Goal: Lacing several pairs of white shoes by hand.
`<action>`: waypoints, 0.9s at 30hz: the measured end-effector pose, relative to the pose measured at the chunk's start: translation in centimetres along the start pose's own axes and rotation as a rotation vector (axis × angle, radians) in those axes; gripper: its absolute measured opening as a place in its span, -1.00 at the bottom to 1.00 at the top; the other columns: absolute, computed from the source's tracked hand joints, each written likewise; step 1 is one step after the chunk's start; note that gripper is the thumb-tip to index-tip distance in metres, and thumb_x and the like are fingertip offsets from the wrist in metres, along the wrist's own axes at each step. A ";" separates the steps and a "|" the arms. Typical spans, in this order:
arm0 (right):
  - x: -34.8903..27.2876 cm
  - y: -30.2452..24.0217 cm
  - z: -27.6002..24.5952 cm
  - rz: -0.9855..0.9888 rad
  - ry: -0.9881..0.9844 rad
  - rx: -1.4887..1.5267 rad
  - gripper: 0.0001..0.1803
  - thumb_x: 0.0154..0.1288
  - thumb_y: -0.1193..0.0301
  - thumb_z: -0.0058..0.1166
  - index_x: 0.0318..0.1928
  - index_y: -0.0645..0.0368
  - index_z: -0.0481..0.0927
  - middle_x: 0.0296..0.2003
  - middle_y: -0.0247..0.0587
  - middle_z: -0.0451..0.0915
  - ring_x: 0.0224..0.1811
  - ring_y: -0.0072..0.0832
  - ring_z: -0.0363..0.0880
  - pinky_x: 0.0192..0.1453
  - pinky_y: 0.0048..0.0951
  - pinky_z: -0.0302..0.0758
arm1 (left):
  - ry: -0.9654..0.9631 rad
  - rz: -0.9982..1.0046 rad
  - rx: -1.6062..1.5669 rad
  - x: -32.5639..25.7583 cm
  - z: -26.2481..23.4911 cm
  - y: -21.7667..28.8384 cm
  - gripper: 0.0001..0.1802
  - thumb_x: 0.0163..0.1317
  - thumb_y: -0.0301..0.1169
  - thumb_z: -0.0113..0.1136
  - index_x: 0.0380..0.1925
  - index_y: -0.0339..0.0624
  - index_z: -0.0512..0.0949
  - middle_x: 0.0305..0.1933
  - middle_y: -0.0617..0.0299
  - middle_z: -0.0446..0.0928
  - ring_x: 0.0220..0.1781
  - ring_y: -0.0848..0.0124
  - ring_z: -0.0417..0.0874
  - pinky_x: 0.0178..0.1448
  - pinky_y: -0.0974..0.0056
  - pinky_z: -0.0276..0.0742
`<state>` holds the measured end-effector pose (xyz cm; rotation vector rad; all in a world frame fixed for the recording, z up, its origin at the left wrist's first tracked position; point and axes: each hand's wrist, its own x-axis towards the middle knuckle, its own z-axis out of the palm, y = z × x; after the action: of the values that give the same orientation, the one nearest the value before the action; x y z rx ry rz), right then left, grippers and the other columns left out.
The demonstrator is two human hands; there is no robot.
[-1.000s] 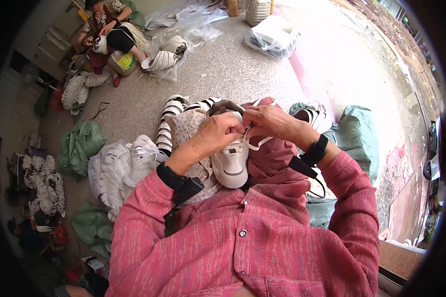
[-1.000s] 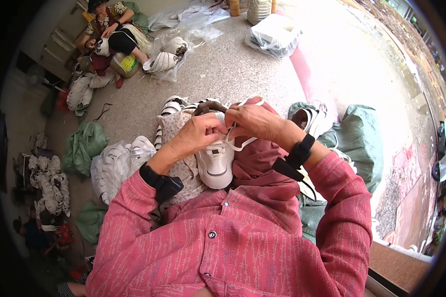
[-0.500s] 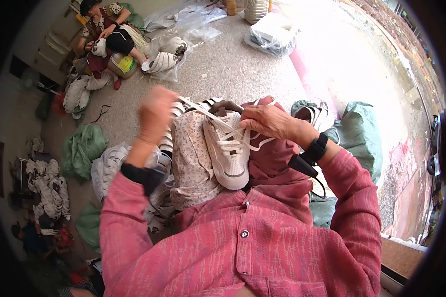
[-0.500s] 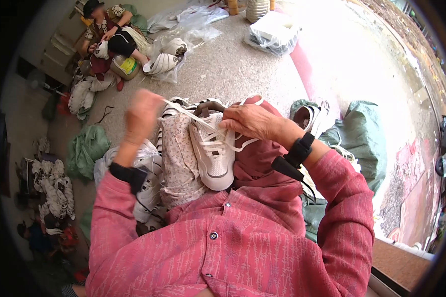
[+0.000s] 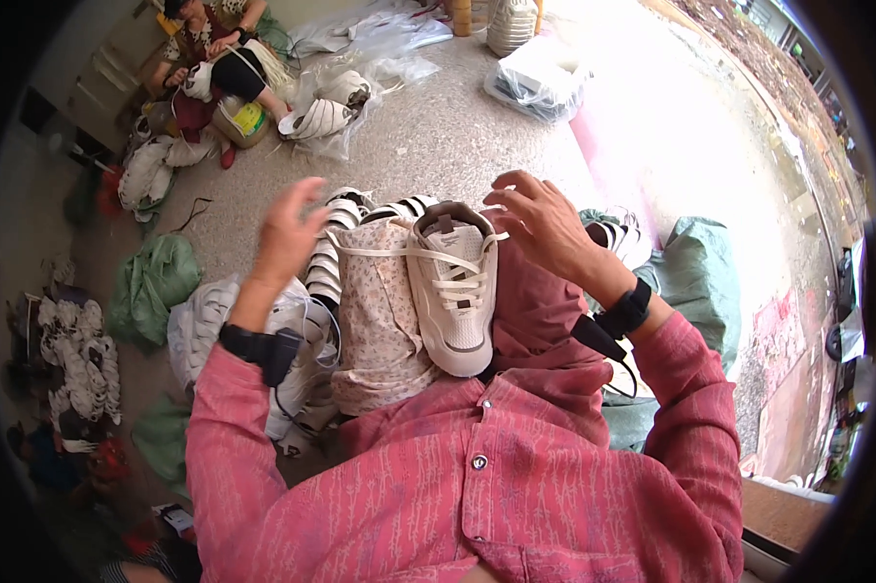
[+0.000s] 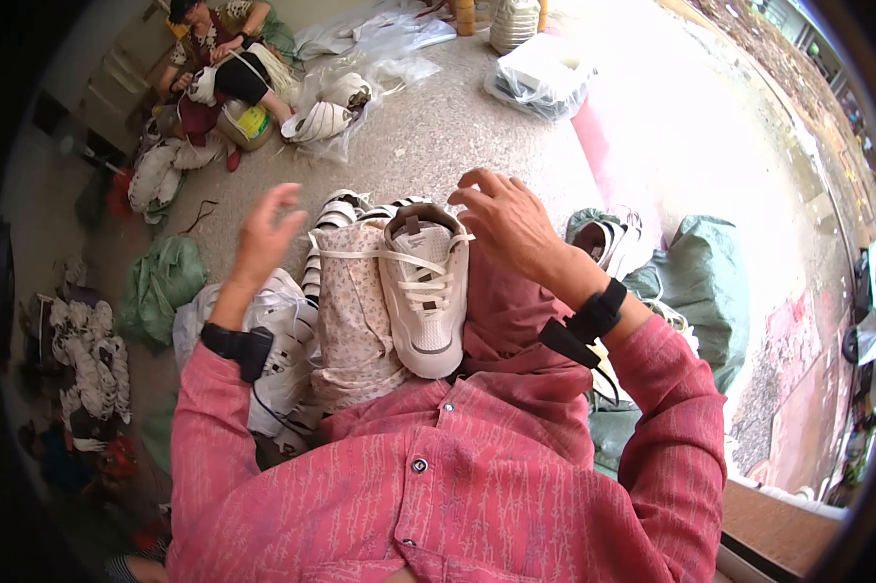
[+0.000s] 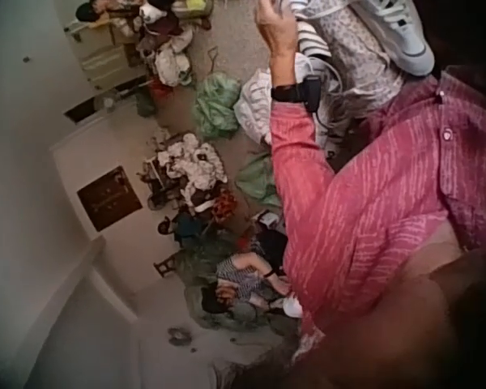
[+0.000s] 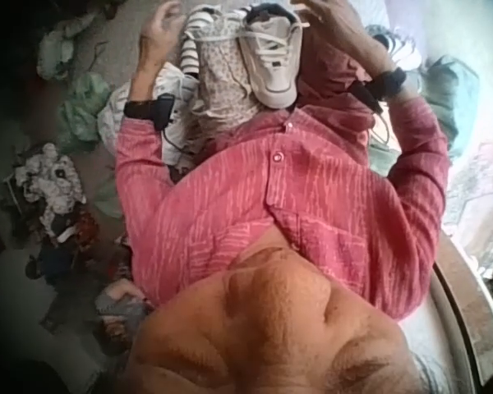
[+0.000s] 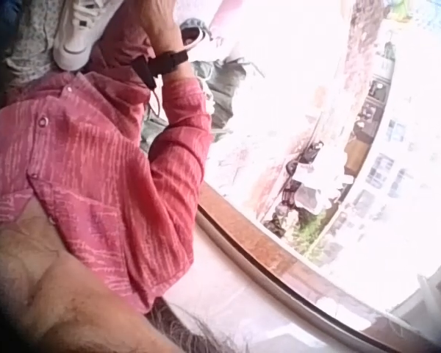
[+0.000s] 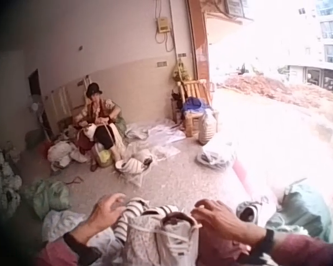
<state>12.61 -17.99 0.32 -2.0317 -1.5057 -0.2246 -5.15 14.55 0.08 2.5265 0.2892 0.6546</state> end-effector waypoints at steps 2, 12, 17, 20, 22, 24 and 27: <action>0.5 -0.7 0.2 -0.052 -0.068 -0.002 -0.70 0.20 0.43 0.18 -0.02 0.10 0.56 -0.06 -0.16 0.53 0.00 -0.22 0.49 0.09 -0.22 0.37 | -0.135 0.126 -0.124 0.0 3.0 3.5 -0.62 0.22 -0.44 0.21 0.06 -0.19 0.50 -0.08 0.15 0.57 -0.04 0.33 0.58 0.09 0.24 0.48; 2.0 -0.8 3.1 0.244 -0.227 0.416 -0.71 0.19 0.28 0.26 -0.23 0.27 0.62 -0.33 -0.07 0.63 -0.25 -0.24 0.62 -0.20 -0.34 0.49 | -0.393 0.045 -0.467 -0.4 7.5 7.6 -0.51 0.43 -0.05 -0.02 0.06 -0.25 0.49 0.01 0.12 0.49 0.09 0.34 0.49 0.14 0.28 0.40; 0.4 0.6 2.8 0.610 -0.270 1.091 -0.82 0.33 0.32 0.21 -0.28 0.17 0.59 -0.36 -0.50 0.55 -0.29 -0.75 0.43 -0.21 -0.61 0.41 | -0.421 0.053 -0.547 -1.1 7.7 6.8 -0.38 0.44 0.09 -0.13 0.10 -0.27 0.47 0.00 0.13 0.45 0.14 0.31 0.42 0.27 0.28 0.27; 0.3 0.2 3.0 0.585 -0.165 1.191 -0.83 0.33 0.34 0.23 -0.25 0.16 0.57 -0.38 -0.51 0.53 -0.31 -0.75 0.44 -0.23 -0.63 0.39 | -0.435 0.086 -0.471 -1.0 7.6 7.1 -0.36 0.42 0.12 -0.10 0.06 -0.27 0.50 -0.05 0.15 0.45 0.07 0.30 0.40 0.21 0.25 0.27; 0.8 -0.6 3.5 0.562 -0.158 1.076 -0.83 0.32 0.35 0.23 -0.24 0.17 0.56 -0.38 -0.52 0.53 -0.30 -0.75 0.43 -0.21 -0.63 0.39 | -0.472 0.096 -0.399 -0.5 7.5 7.5 -0.40 0.41 0.10 -0.07 -0.05 -0.27 0.57 -0.16 0.19 0.45 -0.03 0.34 0.38 0.14 0.24 0.26; 1.1 -1.7 3.7 0.508 -0.068 0.833 -0.83 0.28 0.43 0.23 -0.20 0.22 0.55 -0.34 -0.43 0.55 -0.27 -0.64 0.49 -0.17 -0.55 0.43 | -0.536 0.026 -0.523 0.2 7.5 7.8 -0.45 0.40 0.05 -0.02 -0.11 -0.27 0.60 -0.21 0.24 0.48 -0.09 0.39 0.41 0.10 0.27 0.30; 0.5 -3.4 2.9 0.252 0.157 0.376 -0.83 0.22 0.50 0.19 -0.18 0.19 0.54 -0.26 -0.26 0.54 -0.21 -0.45 0.55 -0.17 -0.45 0.46 | -0.636 -0.209 -0.845 0.8 8.0 8.1 -0.63 0.37 -0.14 0.14 -0.27 -0.26 0.65 -0.35 0.39 0.54 -0.27 0.58 0.47 -0.09 0.39 0.40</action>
<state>9.10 -15.32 -0.60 -1.8279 -1.0889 0.0023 0.18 4.54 -1.41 1.7229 0.0224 -0.1301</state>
